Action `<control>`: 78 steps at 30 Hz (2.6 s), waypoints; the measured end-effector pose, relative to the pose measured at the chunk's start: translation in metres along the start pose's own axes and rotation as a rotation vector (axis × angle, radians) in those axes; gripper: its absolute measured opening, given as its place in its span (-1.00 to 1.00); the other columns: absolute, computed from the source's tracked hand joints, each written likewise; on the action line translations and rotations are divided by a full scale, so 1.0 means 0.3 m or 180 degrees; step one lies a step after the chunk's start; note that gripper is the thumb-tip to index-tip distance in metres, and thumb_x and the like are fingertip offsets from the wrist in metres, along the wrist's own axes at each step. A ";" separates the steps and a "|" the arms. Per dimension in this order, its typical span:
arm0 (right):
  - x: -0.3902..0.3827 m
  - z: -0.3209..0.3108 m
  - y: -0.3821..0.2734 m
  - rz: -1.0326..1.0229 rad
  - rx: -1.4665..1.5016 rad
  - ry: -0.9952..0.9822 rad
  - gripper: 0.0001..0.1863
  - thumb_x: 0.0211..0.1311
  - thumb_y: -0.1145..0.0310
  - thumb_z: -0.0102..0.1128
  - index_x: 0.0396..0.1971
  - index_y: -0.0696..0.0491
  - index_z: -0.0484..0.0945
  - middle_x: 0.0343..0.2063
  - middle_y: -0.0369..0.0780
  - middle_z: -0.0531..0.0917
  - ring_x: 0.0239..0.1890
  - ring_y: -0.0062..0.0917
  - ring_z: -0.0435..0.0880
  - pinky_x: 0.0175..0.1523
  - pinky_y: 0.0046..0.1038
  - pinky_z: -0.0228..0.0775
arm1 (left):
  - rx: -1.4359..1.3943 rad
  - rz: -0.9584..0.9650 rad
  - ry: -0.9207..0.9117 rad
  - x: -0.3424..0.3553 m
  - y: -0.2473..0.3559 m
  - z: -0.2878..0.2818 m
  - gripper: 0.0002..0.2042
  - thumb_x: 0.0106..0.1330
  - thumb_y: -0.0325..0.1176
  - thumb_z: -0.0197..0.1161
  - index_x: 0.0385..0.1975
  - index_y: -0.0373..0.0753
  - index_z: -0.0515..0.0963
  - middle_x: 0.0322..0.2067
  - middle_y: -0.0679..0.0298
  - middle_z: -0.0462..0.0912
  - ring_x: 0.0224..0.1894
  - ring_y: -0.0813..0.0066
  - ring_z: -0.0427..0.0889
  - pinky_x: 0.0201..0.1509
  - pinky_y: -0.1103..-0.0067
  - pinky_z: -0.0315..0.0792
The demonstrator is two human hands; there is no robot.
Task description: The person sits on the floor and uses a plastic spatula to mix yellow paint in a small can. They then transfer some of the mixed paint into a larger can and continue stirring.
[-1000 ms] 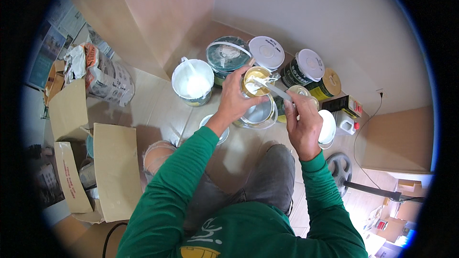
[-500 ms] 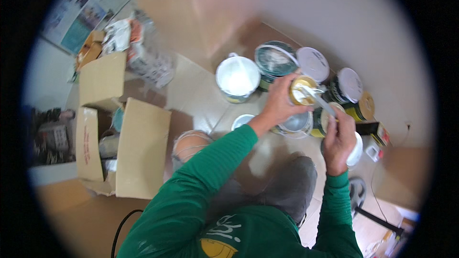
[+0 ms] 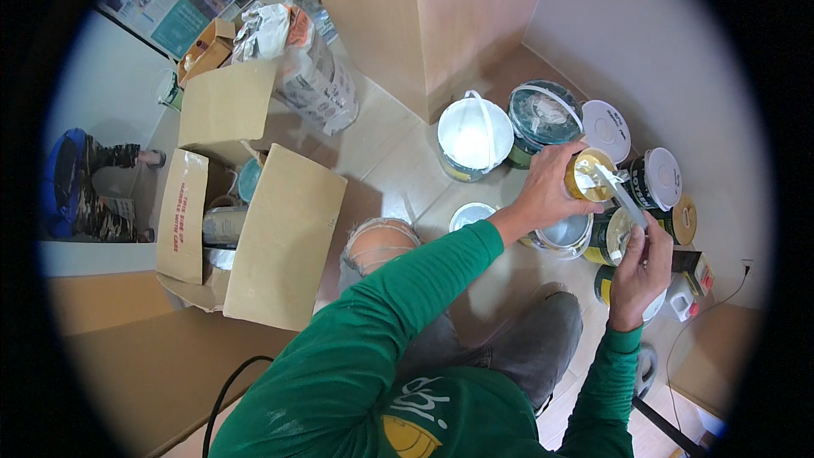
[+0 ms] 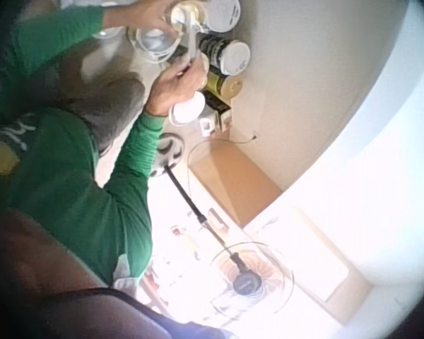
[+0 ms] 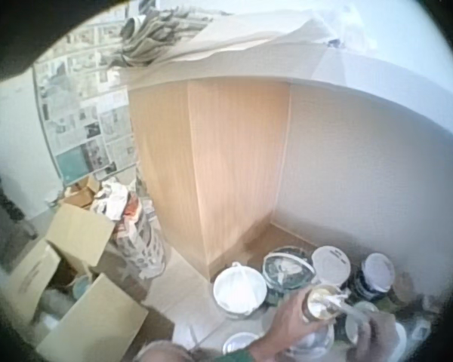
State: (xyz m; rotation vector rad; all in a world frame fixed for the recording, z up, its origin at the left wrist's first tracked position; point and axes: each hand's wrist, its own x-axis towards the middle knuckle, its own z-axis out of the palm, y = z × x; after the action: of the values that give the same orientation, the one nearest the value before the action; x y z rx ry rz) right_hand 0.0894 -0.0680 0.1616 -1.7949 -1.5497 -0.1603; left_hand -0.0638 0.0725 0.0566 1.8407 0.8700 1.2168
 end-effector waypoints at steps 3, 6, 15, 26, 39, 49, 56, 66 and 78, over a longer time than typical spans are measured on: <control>-0.005 0.007 0.003 -0.0001 0.0092 0.0015 -0.78 0.55 0.53 0.32 0.09 0.22 0.73 -0.06 -0.04 0.80 -0.10 -0.25 0.77 0.01 -0.32 0.62 | 0.0000 0.0045 0.0035 -0.003 -0.007 0.002 0.04 -0.03 0.04 0.80 0.45 -0.23 0.38 0.25 -0.04 0.57 0.34 -0.10 0.50 0.48 0.12 0.31; 0.004 0.005 0.003 -0.0020 0.0123 -0.0036 -0.78 0.55 0.52 0.32 0.09 0.22 0.73 -0.07 -0.04 0.80 -0.10 -0.25 0.76 0.01 -0.33 0.62 | -0.0026 0.0010 -0.0003 0.007 -0.007 0.000 0.04 -0.04 0.03 0.80 0.45 -0.24 0.37 0.25 -0.04 0.57 0.33 -0.10 0.50 0.48 0.12 0.31; 0.001 -0.003 0.003 0.0038 0.0118 -0.0063 -0.78 0.55 0.54 0.30 0.09 0.22 0.73 -0.08 -0.05 0.79 -0.15 -0.24 0.74 -0.02 -0.31 0.60 | -0.0069 0.0002 -0.0024 0.004 -0.002 -0.005 0.04 -0.01 0.02 0.80 0.46 -0.23 0.37 0.27 -0.05 0.56 0.35 -0.10 0.49 0.50 0.12 0.29; 0.013 -0.008 0.001 0.0147 0.0185 -0.0002 -0.77 0.53 0.52 0.32 0.09 0.20 0.74 -0.10 -0.03 0.79 -0.12 -0.22 0.74 0.02 -0.28 0.59 | -0.0023 0.0020 0.0043 0.002 -0.006 0.005 0.05 -0.02 0.04 0.80 0.48 -0.20 0.37 0.28 -0.04 0.56 0.35 -0.10 0.49 0.50 0.10 0.30; 0.032 -0.021 -0.015 -0.0038 0.0106 -0.0002 -0.78 0.52 0.49 0.36 0.06 0.20 0.75 -0.17 -0.02 0.77 -0.19 -0.22 0.73 -0.08 -0.29 0.56 | 0.0032 0.0029 0.0011 0.009 -0.001 0.006 0.06 -0.01 0.14 0.79 0.46 -0.20 0.37 0.22 -0.02 0.59 0.29 -0.09 0.52 0.43 0.12 0.32; 0.014 -0.020 -0.025 0.0217 0.0188 0.0118 -0.80 0.53 0.49 0.35 0.05 0.20 0.74 -0.15 -0.04 0.78 -0.17 -0.22 0.73 -0.06 -0.27 0.57 | 0.0092 0.0026 0.0027 0.000 0.005 -0.003 0.05 0.00 0.15 0.79 0.46 -0.20 0.38 0.21 -0.02 0.60 0.29 -0.07 0.54 0.45 0.12 0.32; 0.020 -0.003 -0.021 0.0063 0.0232 0.0221 -0.80 0.52 0.50 0.34 0.05 0.18 0.75 -0.15 -0.03 0.78 -0.18 -0.20 0.74 -0.06 -0.27 0.57 | 0.0089 -0.0020 0.0087 0.004 0.015 -0.003 0.02 -0.04 0.02 0.84 0.43 -0.22 0.42 0.21 -0.02 0.61 0.29 -0.07 0.56 0.43 0.13 0.38; 0.024 -0.007 -0.032 0.0007 0.0136 0.0366 -0.78 0.51 0.47 0.37 0.06 0.17 0.76 -0.21 -0.08 0.76 -0.33 -0.37 0.67 -0.24 -0.38 0.51 | 0.0060 -0.0105 -0.0015 0.012 0.019 0.003 0.02 -0.07 -0.10 0.87 0.43 -0.20 0.40 0.24 0.02 0.60 0.34 -0.07 0.53 0.45 0.12 0.41; 0.021 -0.002 -0.021 0.0041 0.0091 0.0291 -0.80 0.51 0.49 0.35 0.05 0.16 0.73 -0.20 -0.04 0.75 -0.31 -0.24 0.70 -0.14 -0.28 0.57 | 0.0162 -0.0095 -0.0009 0.014 0.004 0.007 0.02 -0.08 -0.03 0.86 0.41 -0.23 0.43 0.28 0.02 0.60 0.36 -0.06 0.57 0.46 0.13 0.43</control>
State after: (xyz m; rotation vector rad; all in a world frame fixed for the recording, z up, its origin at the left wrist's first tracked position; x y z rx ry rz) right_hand 0.0856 -0.0635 0.1682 -1.7509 -1.4688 -0.2102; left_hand -0.0603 0.0751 0.0588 1.8627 0.9313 1.1834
